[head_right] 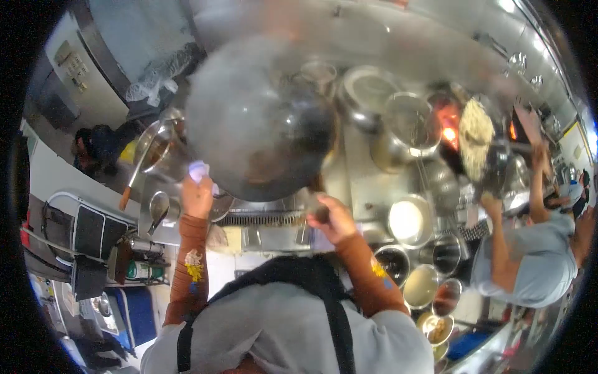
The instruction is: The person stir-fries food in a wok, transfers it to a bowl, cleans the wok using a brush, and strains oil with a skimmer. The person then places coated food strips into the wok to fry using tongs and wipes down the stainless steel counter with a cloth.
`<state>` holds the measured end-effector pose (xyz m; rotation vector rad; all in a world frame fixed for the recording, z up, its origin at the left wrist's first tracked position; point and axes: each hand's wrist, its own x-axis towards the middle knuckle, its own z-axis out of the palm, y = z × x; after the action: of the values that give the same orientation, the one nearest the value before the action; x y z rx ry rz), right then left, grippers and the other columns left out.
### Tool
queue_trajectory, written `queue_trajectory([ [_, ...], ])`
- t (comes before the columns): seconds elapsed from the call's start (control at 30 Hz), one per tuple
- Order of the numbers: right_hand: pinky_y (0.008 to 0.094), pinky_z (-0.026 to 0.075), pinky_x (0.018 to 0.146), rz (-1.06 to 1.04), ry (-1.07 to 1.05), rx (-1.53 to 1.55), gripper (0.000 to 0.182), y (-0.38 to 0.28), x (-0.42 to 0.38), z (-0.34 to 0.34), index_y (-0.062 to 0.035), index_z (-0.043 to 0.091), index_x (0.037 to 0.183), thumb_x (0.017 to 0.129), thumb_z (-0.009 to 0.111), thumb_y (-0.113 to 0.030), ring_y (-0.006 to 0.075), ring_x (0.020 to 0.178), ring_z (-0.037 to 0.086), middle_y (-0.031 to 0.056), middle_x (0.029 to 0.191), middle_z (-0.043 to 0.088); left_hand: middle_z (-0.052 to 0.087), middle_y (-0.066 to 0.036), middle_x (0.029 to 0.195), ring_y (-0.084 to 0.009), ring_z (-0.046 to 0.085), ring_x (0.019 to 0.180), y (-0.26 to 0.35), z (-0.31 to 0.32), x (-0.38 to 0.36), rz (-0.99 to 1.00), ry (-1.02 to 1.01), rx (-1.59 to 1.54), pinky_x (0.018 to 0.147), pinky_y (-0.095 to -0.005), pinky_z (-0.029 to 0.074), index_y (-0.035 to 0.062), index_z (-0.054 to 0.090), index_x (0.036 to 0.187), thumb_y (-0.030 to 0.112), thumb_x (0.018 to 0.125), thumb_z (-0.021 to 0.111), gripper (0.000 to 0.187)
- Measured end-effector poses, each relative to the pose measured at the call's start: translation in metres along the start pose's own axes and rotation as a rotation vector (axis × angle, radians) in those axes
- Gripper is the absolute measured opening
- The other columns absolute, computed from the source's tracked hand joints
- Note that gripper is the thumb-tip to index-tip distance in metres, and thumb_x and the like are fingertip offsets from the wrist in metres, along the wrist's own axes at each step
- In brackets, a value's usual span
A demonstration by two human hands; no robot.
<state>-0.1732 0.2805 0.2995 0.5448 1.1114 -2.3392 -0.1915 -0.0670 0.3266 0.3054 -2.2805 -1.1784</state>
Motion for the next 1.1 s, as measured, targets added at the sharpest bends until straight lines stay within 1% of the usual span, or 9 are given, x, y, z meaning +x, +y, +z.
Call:
queue_trajectory([
  [0.13,0.0348,0.055,0.063,-0.596,0.205,-0.148,0.068,-0.056,-0.002,0.042,-0.0030,0.034,0.146,0.084,0.063,-0.002,0.0210,0.076,0.062,0.0107,0.100,0.062,0.064,-0.011,0.080,-0.0207,0.061,0.060,-0.021,0.031,0.000,-0.353,-0.115,-0.328,0.056,-0.0374,0.049,0.0019,0.062,0.088,0.013,0.082,0.053,0.015],
  [0.27,0.0275,0.051,0.058,-1.041,0.091,-0.573,0.069,-0.170,0.077,0.096,-0.0051,0.037,0.147,0.084,0.066,-0.009,0.0134,0.071,0.060,0.0053,0.088,0.063,0.059,-0.009,0.075,-0.0143,0.055,0.050,-0.028,0.102,-0.018,-0.408,-0.015,-0.700,0.040,-0.0295,0.044,0.0007,0.048,0.111,0.012,0.085,0.056,0.029],
  [0.4,0.0369,0.054,0.083,-1.389,0.680,-1.220,0.062,-0.216,0.216,0.156,0.0007,0.051,0.135,0.084,0.067,-0.032,0.0302,0.098,0.068,0.0187,0.104,0.069,0.059,-0.012,0.081,-0.0147,0.057,0.055,-0.015,0.135,-0.015,-0.689,-0.049,-0.768,0.041,-0.0288,0.048,-0.0031,0.036,0.121,0.014,0.085,0.060,0.046],
  [0.47,0.0485,0.051,0.087,-0.879,0.707,-1.539,0.062,-0.182,0.253,0.178,-0.0040,0.054,0.130,0.080,0.068,-0.037,0.0413,0.102,0.064,0.0292,0.107,0.064,0.059,-0.013,0.085,-0.0147,0.059,0.058,-0.023,0.149,-0.021,-0.707,0.011,-0.773,0.042,-0.0295,0.050,-0.0052,0.036,0.119,0.016,0.085,0.062,0.048],
  [0.57,0.0494,0.050,0.088,-0.616,0.016,-2.244,0.056,-0.083,0.286,0.151,-0.0108,0.057,0.125,0.076,0.068,-0.036,0.0431,0.101,0.062,0.0266,0.104,0.066,0.059,-0.013,0.085,-0.0146,0.060,0.061,-0.012,0.130,-0.012,-0.727,-0.047,-0.849,0.042,-0.0300,0.049,-0.0039,0.041,0.110,0.016,0.081,0.065,0.042],
  [0.73,0.0420,0.047,0.097,-0.440,-0.645,-1.996,0.062,-0.097,0.185,0.156,-0.0129,0.058,0.131,0.075,0.073,-0.035,0.0391,0.103,0.064,0.0228,0.117,0.064,0.062,-0.006,0.076,-0.0154,0.061,0.059,-0.018,0.119,-0.006,-0.744,-0.250,-0.825,0.039,-0.0302,0.045,0.0060,0.054,0.099,0.016,0.081,0.065,0.023],
  [0.9,0.0416,0.056,0.073,-0.771,0.770,-2.003,0.029,-0.138,0.283,0.137,-0.0031,0.067,0.106,0.085,0.060,-0.021,0.0316,0.091,0.069,0.0169,0.104,0.070,0.060,-0.004,0.077,-0.0156,0.061,0.060,-0.027,0.144,-0.016,-0.689,-0.168,-0.912,0.041,-0.0293,0.046,0.0073,0.054,0.099,0.019,0.085,0.064,0.021],
  [0.97,0.0415,0.052,0.088,-0.558,-0.362,-2.493,0.031,-0.051,0.242,0.163,-0.0037,0.067,0.106,0.085,0.060,-0.025,0.0387,0.096,0.066,0.0201,0.104,0.069,0.060,-0.004,0.079,-0.0156,0.062,0.064,-0.014,0.134,-0.013,-0.739,-0.099,-0.997,0.043,-0.0284,0.046,0.0083,0.054,0.101,0.025,0.089,0.063,0.022],
  [1.1,0.0386,0.045,0.100,-0.554,-0.682,-2.211,0.056,-0.112,0.173,0.166,-0.0087,0.060,0.127,0.079,0.066,-0.035,0.0324,0.114,0.059,0.0159,0.123,0.063,0.065,-0.004,0.086,-0.0158,0.065,0.076,-0.034,0.079,-0.018,-0.868,-0.296,-0.938,0.053,-0.0306,0.051,0.0056,0.059,0.111,0.036,0.092,0.063,0.036],
])
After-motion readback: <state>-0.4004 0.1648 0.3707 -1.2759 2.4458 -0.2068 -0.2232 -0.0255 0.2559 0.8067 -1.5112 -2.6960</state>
